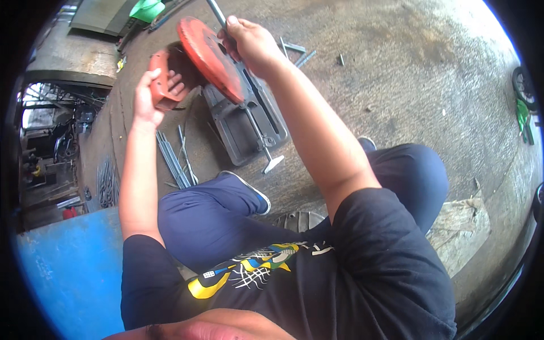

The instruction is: The person uses a chop saw to cut metal rods into smaller pieces.

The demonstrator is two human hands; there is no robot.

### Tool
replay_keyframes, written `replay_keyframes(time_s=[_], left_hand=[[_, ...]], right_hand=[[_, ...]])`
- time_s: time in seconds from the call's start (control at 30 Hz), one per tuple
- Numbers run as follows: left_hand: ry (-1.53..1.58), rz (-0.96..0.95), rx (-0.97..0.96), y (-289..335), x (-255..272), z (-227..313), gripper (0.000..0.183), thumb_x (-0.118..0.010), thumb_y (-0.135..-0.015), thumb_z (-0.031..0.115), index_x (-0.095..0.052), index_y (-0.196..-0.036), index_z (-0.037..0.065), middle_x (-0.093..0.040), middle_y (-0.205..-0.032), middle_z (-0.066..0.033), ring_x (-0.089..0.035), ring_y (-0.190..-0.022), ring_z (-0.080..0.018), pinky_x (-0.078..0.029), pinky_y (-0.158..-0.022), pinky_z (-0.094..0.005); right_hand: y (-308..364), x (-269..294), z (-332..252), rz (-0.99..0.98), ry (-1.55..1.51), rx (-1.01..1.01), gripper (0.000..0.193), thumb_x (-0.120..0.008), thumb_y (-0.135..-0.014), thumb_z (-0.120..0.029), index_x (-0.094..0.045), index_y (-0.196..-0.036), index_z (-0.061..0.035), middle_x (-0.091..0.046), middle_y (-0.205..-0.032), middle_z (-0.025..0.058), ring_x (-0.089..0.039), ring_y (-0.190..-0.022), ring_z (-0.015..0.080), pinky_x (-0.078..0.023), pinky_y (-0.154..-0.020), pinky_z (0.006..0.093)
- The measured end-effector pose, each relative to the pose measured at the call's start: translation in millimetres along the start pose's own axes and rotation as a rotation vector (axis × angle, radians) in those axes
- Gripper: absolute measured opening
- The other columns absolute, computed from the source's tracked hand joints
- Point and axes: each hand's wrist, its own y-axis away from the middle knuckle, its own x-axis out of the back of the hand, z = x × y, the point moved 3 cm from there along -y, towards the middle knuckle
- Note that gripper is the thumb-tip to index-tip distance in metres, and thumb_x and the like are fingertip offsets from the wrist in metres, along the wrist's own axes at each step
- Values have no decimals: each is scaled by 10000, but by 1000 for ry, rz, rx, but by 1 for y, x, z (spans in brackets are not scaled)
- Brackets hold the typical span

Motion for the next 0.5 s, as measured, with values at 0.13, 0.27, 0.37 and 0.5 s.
replay_keyframes(time_s=[0.13, 0.27, 0.37, 0.5], left_hand=[[-618, 298, -691, -3, 19, 18, 554, -649, -808, 194, -447, -1249, -72, -528, -1160, -189, -545, -1054, -271, -434, -944, -364], [-538, 99, -954, 53, -14, 40, 419, -580, -912, 206, -490, -1268, 4, -555, -1147, -127, -580, -959, -179, -488, -774, -287], [-270, -235, -848, 96, -43, 51, 317, -493, -972, 199, -530, -1238, 30, -594, -1044, -57, -560, -766, -59, -449, -558, -178], [-339, -323, -906, 132, -40, 63, 280, -468, -982, 190, -557, -1201, 41, -597, -943, -20, -524, -652, -40, -427, -552, -169]], right_hand=[[26, -58, -29, -11, -25, 14, 341, -379, -1004, -312, -541, -901, -30, -498, -683, 32, -453, -563, 118, -393, -554, 244], [55, -101, -50, -130, -121, -91, 310, -366, -1011, -289, -524, -945, -31, -503, -721, 48, -471, -622, 137, -412, -601, 259], [70, -128, -66, -292, -180, -69, 305, -368, -1011, -298, -503, -996, -25, -500, -738, 54, -470, -635, 148, -416, -620, 270], [102, -156, -92, -307, -286, -198, 333, -325, -1020, -317, -499, -995, -35, -501, -681, 42, -481, -615, 138, -399, -580, 263]])
